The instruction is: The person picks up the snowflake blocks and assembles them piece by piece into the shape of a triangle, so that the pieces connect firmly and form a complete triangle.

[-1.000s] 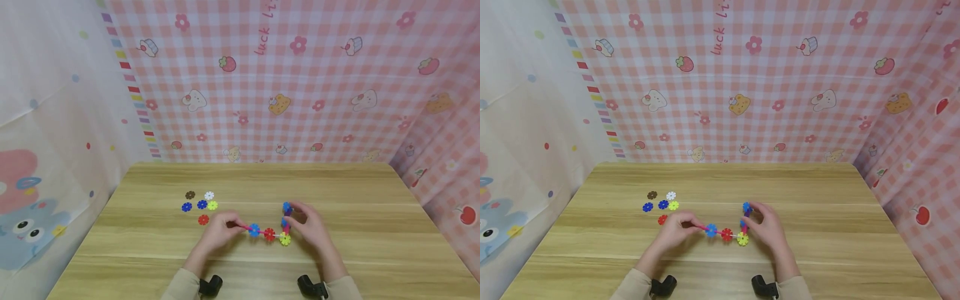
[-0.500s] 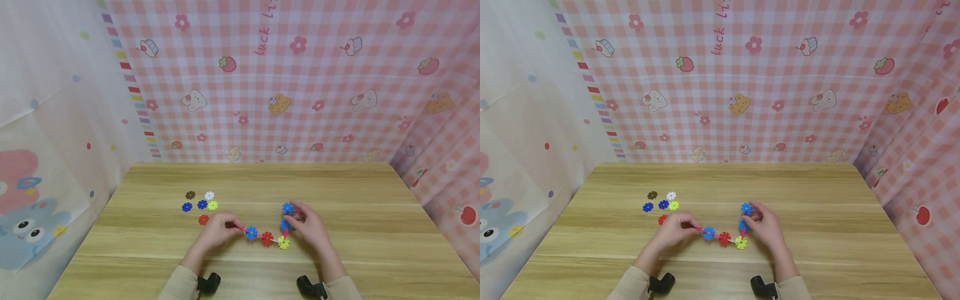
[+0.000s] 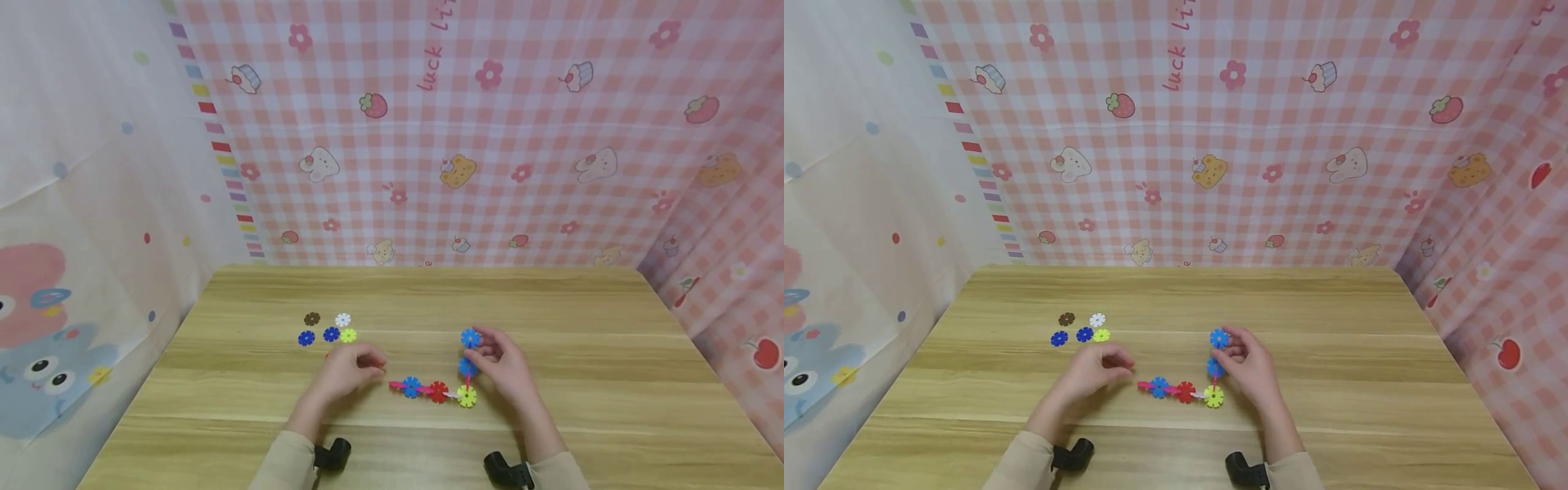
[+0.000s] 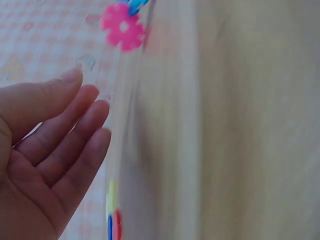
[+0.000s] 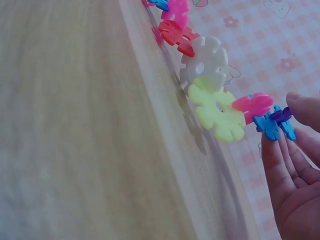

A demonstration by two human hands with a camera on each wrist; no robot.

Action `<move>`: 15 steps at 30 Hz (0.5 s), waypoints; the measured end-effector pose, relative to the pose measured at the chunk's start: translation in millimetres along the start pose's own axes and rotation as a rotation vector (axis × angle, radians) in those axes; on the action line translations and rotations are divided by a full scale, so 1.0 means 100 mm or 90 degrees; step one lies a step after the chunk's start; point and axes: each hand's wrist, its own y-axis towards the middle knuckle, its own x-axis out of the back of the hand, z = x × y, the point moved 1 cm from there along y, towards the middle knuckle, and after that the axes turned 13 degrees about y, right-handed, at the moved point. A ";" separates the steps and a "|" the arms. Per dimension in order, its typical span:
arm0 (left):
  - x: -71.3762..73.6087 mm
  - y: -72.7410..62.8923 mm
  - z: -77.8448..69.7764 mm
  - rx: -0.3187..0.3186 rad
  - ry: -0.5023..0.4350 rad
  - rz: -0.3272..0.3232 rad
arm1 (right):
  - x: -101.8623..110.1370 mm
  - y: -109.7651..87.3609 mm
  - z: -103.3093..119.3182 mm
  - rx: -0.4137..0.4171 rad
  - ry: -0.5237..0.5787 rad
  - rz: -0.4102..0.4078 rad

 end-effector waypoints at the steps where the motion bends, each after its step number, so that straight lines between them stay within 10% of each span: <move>1: 0.03 0.00 0.03 0.006 -0.003 -0.015 | 0.00 0.00 0.00 0.004 0.001 0.000; 8: 0.29 -0.03 0.23 0.065 0.002 -0.113 | 0.00 0.00 0.00 0.008 0.019 0.002; 15: 0.43 -0.13 0.41 0.161 0.023 -0.109 | -0.02 0.00 0.00 0.005 0.043 0.008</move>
